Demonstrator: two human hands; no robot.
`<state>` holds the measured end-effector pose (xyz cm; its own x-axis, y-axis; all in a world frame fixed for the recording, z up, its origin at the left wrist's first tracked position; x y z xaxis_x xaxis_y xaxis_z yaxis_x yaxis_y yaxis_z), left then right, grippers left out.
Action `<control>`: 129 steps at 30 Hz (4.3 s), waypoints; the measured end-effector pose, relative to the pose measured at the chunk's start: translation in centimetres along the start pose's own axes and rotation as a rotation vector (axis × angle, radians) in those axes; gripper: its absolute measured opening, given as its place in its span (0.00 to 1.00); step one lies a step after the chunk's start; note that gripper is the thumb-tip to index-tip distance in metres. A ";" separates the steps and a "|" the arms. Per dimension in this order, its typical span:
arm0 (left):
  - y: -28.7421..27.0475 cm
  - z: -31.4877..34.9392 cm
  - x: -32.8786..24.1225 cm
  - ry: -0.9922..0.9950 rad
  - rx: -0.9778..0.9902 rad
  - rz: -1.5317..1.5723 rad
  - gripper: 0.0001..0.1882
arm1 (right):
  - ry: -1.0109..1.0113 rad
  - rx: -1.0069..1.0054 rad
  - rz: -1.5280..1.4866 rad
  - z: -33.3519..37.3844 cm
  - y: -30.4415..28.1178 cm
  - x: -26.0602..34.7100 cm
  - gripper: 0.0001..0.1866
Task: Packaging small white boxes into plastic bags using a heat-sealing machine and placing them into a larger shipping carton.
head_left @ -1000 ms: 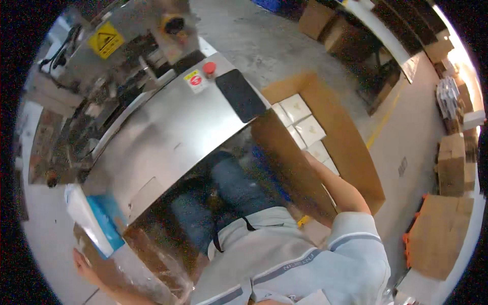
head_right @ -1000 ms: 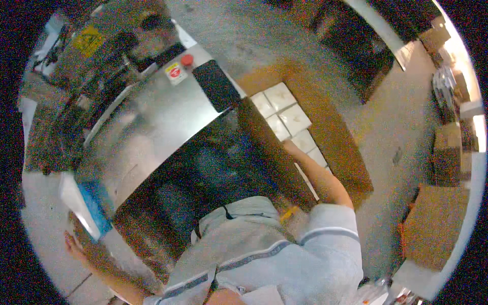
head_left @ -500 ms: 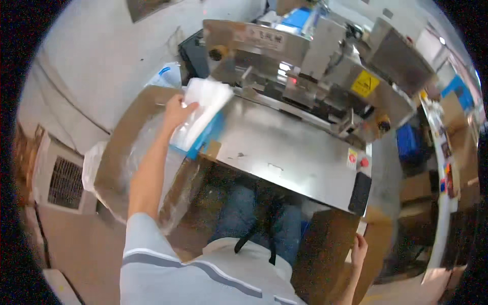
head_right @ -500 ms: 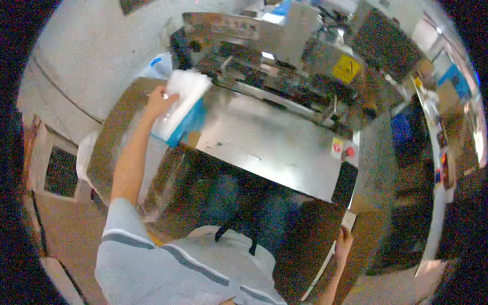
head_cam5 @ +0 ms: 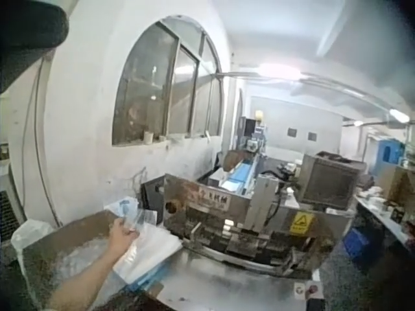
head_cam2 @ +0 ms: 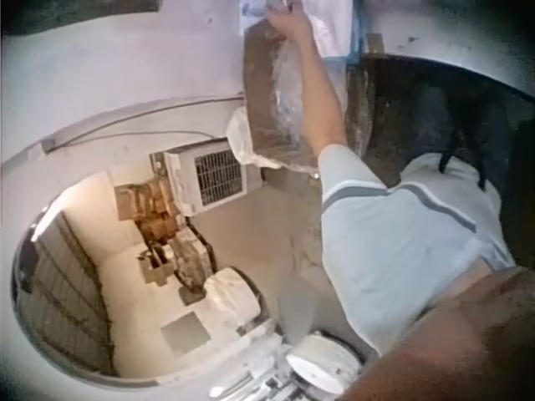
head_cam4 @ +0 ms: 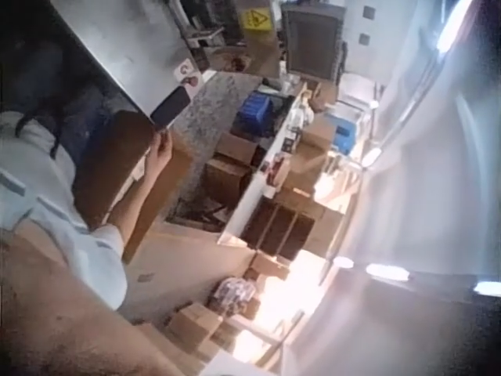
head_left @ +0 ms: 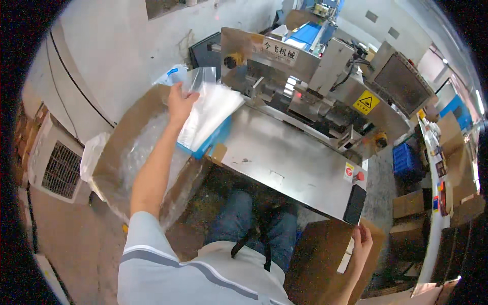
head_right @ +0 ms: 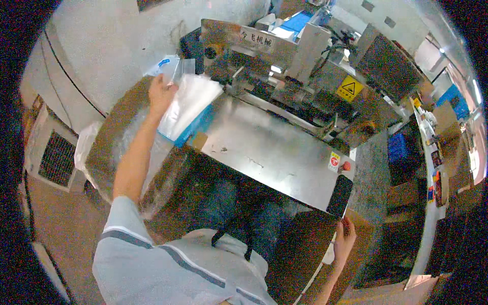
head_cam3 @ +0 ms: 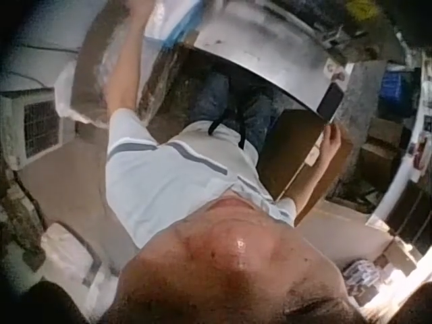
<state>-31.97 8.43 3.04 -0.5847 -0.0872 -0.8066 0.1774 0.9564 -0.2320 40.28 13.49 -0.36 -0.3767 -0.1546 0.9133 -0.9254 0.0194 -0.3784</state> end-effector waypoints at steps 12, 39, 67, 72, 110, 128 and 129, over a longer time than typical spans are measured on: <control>-0.8 22.2 -21.7 0.177 1.155 0.342 0.08 | -0.690 0.205 0.056 0.1 14.5 18.0 0.22; 4.3 26.5 -17.6 0.540 1.667 -0.230 0.12 | -0.620 0.715 0.540 1.0 14.1 8.1 0.08; 31.8 4.8 -10.9 -0.159 1.593 -0.153 0.19 | -0.457 0.610 0.474 -31.5 26.7 6.3 0.13; 35.9 3.2 -7.8 0.080 1.498 -0.155 0.17 | -0.573 0.494 0.460 -33.5 29.2 7.7 0.12; 12.8 26.5 -12.2 0.373 0.804 -0.201 0.41 | -0.754 0.481 0.753 -28.9 31.1 11.1 0.21; 12.3 26.4 -11.3 0.299 0.594 -0.075 0.49 | -0.616 0.362 0.445 -24.5 27.8 11.5 0.26; 12.3 26.4 -11.3 0.295 0.594 -0.078 0.49 | -0.540 0.286 0.252 -23.1 27.2 11.1 0.26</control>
<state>-2.32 13.80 -5.07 -0.7906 0.0108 -0.6122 0.4824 0.6269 -0.6119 10.02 35.10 2.97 -0.4376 -0.6548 0.6162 -0.7364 -0.1322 -0.6635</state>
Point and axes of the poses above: each hand's wrist, its own z-axis away from the middle knuckle, its own y-axis out of the palm, x = y × z, the point moved 1 cm from there along -z, towards the middle knuckle, and after that the axes turned 6 degrees about -y, right-handed, at the moved point
